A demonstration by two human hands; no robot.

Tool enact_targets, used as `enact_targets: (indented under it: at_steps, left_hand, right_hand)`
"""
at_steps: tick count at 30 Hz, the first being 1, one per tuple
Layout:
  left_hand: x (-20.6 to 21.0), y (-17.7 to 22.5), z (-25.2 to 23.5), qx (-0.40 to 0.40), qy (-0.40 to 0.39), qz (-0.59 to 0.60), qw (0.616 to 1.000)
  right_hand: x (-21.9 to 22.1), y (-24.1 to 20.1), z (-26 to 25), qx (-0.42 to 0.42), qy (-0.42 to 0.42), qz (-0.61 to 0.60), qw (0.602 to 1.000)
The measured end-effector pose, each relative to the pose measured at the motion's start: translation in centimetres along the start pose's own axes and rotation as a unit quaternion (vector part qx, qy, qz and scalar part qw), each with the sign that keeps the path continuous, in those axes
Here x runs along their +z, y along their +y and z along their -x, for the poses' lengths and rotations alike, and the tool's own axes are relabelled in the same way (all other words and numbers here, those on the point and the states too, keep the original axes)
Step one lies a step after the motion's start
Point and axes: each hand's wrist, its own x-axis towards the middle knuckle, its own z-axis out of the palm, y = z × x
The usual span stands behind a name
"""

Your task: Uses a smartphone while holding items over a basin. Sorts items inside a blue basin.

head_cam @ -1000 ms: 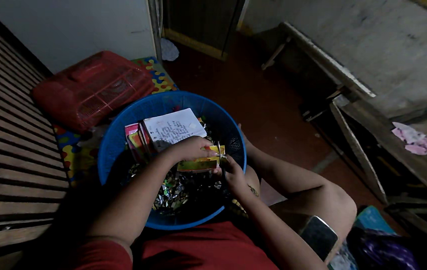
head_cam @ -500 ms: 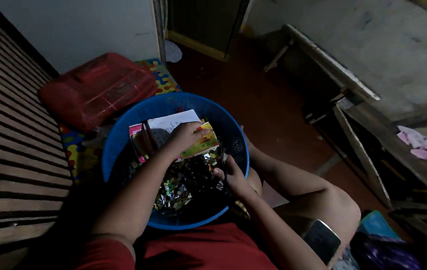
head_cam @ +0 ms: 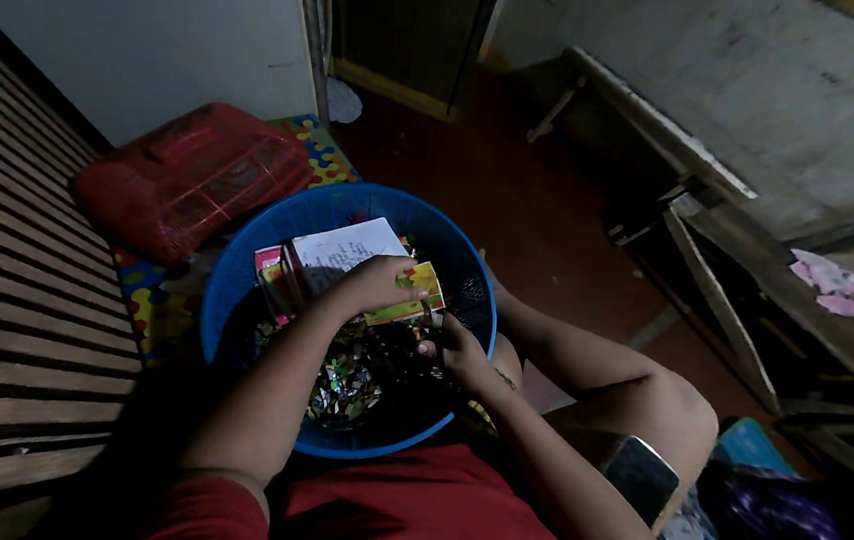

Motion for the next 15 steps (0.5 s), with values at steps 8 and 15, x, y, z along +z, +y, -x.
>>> enact_targets:
  at_steps: [8, 15]
  left_hand:
    - [-1.7, 0.1, -0.1, 0.008, -0.069, 0.021, 0.997]
    - [-2.3, -0.2, -0.1, -0.009, -0.093, 0.018, 0.995]
  right_hand:
    - [0.1, 0.1, 0.0, -0.014, -0.005, -0.013, 1.0]
    - [0.0, 0.3, 0.0, -0.033, -0.024, -0.038, 0.998]
